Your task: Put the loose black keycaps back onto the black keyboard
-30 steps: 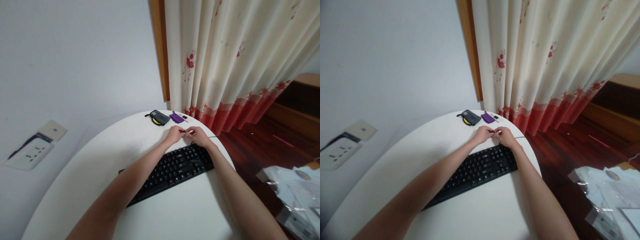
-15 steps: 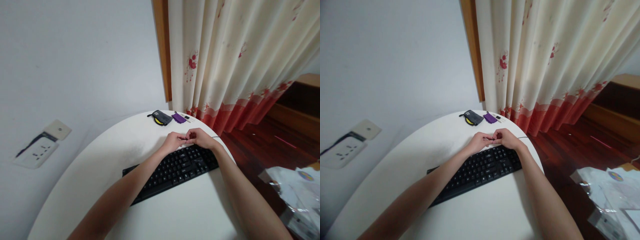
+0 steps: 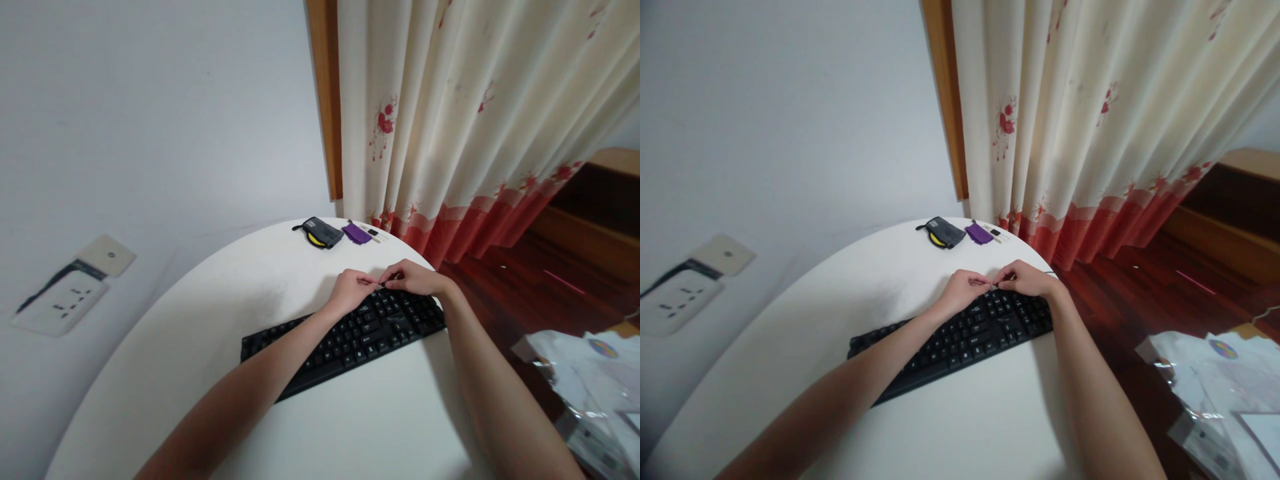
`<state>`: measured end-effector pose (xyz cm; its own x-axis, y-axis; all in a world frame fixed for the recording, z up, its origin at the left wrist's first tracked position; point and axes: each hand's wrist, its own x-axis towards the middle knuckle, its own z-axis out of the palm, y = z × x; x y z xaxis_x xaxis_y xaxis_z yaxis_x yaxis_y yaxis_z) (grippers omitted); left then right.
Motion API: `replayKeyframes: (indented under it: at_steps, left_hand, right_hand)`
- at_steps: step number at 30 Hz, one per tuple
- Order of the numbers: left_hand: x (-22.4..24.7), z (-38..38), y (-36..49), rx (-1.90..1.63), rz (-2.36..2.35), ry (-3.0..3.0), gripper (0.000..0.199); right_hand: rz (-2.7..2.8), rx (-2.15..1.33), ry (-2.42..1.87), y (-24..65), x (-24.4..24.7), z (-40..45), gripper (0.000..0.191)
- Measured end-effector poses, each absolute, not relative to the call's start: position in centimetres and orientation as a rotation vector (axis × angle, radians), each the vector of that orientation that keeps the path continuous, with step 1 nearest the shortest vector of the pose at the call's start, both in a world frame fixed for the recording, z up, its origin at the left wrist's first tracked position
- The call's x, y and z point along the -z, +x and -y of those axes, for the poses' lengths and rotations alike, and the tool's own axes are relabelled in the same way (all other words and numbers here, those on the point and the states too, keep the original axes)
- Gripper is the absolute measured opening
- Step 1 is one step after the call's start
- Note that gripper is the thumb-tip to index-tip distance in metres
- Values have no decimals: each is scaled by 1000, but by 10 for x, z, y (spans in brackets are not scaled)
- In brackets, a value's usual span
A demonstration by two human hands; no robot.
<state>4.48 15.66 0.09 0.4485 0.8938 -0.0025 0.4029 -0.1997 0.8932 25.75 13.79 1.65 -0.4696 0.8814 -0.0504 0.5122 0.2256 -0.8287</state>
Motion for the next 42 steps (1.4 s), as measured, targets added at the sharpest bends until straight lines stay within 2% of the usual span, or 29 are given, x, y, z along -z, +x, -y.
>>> replayKeyframes:
  at_steps: [16, 25, 36, 42]
  left_hand:
    - [8, -141, 47, -705, -1127, 2059, 19]
    - [11, -148, 46, -683, -1124, 1919, 21]
    - [-1, -134, 45, -719, -1146, 2266, 13]
    - [4, -137, 45, -721, -1157, 2221, 14]
  right_hand:
    - [2056, -1158, -1378, 260, -11, -139, 23]
    - [2053, -1162, -1386, 258, -15, -137, 23]
    - [2011, -1245, -1382, 257, -16, -135, 21]
    - [2007, -1262, -1393, 258, -13, -137, 23]
